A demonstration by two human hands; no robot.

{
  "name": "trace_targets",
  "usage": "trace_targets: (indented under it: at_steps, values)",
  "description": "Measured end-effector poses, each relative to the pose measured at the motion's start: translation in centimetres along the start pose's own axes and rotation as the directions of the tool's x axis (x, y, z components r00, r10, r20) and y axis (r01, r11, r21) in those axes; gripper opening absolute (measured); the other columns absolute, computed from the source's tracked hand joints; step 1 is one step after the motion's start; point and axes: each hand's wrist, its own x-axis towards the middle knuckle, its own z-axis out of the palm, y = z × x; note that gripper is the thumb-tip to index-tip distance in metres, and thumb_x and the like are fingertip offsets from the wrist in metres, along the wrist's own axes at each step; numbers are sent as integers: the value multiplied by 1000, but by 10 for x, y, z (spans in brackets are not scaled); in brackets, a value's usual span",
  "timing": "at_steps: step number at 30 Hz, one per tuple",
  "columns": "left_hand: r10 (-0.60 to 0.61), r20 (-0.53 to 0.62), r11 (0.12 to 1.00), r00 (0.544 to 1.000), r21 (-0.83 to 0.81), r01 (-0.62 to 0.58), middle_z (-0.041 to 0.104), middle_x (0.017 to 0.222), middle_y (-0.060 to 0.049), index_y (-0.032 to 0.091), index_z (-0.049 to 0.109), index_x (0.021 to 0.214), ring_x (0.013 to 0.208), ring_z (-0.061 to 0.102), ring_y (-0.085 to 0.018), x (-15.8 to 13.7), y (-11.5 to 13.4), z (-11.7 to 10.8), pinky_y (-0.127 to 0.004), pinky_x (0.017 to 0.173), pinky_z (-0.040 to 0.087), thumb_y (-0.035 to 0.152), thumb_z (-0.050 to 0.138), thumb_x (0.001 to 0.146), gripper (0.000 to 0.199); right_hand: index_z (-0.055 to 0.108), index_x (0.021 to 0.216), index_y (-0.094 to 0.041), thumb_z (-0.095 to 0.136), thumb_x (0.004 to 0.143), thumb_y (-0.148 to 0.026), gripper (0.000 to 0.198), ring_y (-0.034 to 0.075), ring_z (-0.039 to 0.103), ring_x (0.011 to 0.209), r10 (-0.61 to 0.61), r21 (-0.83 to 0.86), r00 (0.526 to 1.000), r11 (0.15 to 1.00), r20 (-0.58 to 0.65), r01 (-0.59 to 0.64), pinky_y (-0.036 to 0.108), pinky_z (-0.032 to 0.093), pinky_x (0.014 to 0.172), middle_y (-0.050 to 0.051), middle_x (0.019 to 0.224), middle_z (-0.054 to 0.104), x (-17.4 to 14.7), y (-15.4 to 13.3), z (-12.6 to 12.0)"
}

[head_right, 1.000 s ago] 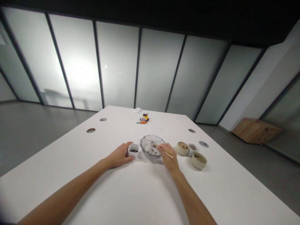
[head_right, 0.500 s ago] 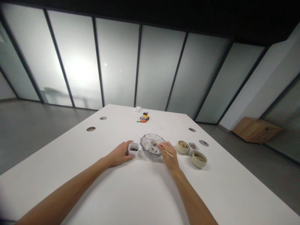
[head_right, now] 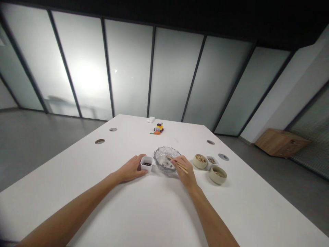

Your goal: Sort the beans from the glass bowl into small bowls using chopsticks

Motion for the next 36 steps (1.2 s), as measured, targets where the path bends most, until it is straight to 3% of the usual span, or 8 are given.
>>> trace_targets:
  at_steps: [10, 16, 26, 31, 36]
  values:
    - [-2, -2, 1000, 1000, -6, 2, 75, 138, -15, 24, 57, 154, 131, 69, -40, 1, -1, 1, -49, 108, 55, 48, 81, 91, 71, 80, 94, -24, 66, 112, -58, 41, 25, 74, 84, -43, -15, 998, 999, -44, 42, 39, 64, 78, 8, 91, 77, -1, -4, -3]
    - [12, -12, 1000, 1000, 2, -12, 76, 134, -15, 23, 58, 154, 127, 70, -40, 0, -1, 2, -49, 106, 55, 49, 79, 92, 70, 76, 91, -24, 66, 113, -57, 41, 23, 71, 77, -58, -30, 998, 998, -7, 58, 36, 61, 72, 6, 86, 75, -2, -8, -5]
    - [1, -10, 1000, 1000, -10, -1, 74, 138, -16, 24, 56, 156, 130, 70, -40, 1, -2, 3, -50, 108, 55, 50, 81, 92, 73, 79, 91, -26, 63, 114, -55, 40, 24, 72, 80, -34, 26, 998, 999, 47, 33, 37, 62, 76, 6, 88, 75, -2, -11, -6]
    - [-9, -4, 1000, 1000, -1, 9, 74, 140, -16, 24, 55, 157, 133, 68, -40, 3, -4, 4, -50, 110, 55, 50, 81, 91, 75, 80, 88, -25, 66, 111, -62, 45, 24, 72, 79, -16, -17, 997, 1000, -71, 15, 38, 61, 75, 6, 85, 76, 2, -17, -8]
    - [-8, 2, 1000, 1000, -1, 8, 74, 140, -16, 23, 55, 157, 133, 67, -41, 2, -2, 4, -51, 111, 54, 50, 79, 91, 75, 79, 87, -26, 68, 110, -61, 44, 24, 73, 78, 72, 21, 981, 997, -181, -69, 36, 59, 74, 5, 84, 78, 2, -43, -5]
